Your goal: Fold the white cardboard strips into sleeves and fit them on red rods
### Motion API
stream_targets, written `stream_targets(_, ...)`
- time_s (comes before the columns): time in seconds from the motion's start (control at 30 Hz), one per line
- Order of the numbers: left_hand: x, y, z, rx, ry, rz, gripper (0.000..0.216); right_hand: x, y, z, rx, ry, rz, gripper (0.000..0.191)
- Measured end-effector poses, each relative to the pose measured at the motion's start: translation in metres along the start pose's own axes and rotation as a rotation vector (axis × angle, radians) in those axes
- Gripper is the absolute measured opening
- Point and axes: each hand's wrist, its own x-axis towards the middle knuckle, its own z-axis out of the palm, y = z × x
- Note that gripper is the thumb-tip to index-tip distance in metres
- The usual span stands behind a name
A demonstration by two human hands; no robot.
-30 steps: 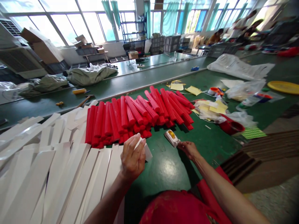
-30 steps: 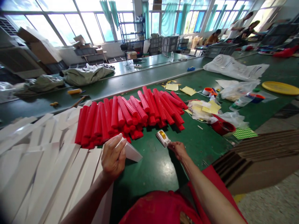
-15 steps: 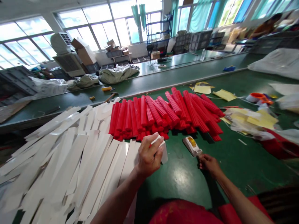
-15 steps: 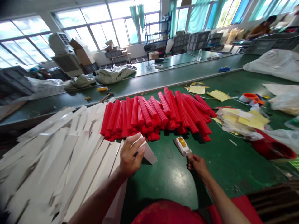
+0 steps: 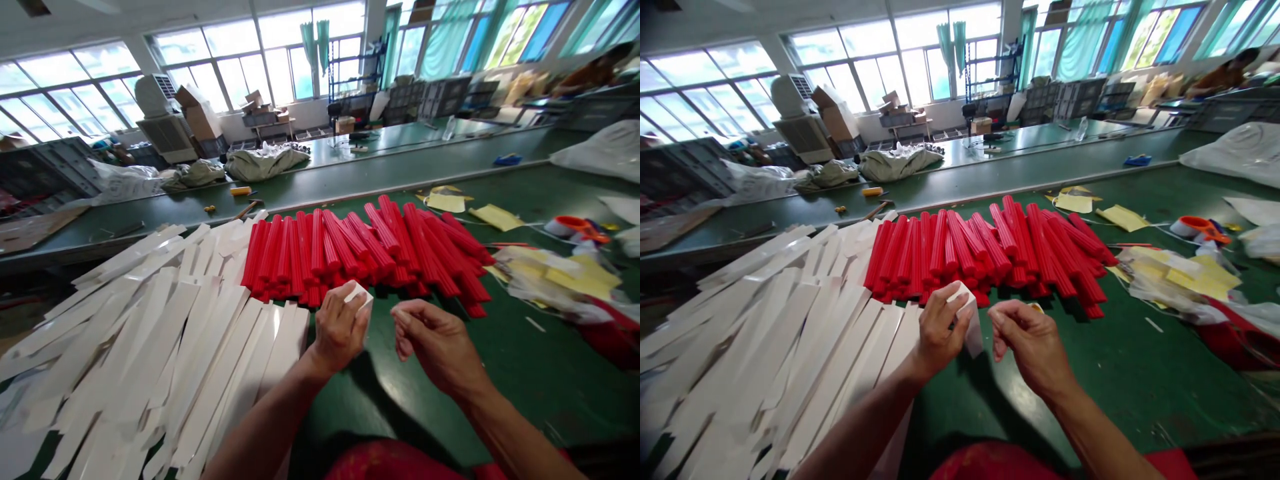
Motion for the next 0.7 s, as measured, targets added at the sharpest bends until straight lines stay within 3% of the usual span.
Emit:
stream_targets(0.2, -0.004, 0.008, 0.002, 0.038, -0.033, 0.005, 0.037, 0.005, -0.006, 0.02, -0.12, 0.008, -0.078, 0.027)
stream_targets(0.43, -0.01, 0.012, 0.009, 0.059, 0.034, -0.029, 0.053, 0.004, -0.011, 0.034, -0.216, 0.077, -0.075, 0.037)
stream_targets(0.57, -0.013, 0.013, 0.011, 0.055, 0.036, -0.043, 0.061, 0.009, -0.014, 0.036, -0.142, 0.133, 0.075, 0.052)
stream_targets(0.7, -0.015, 0.012, 0.01, 0.053, 0.072, 0.005, 0.064, 0.016, -0.025, 0.036, -0.078, 0.057, 0.267, 0.047)
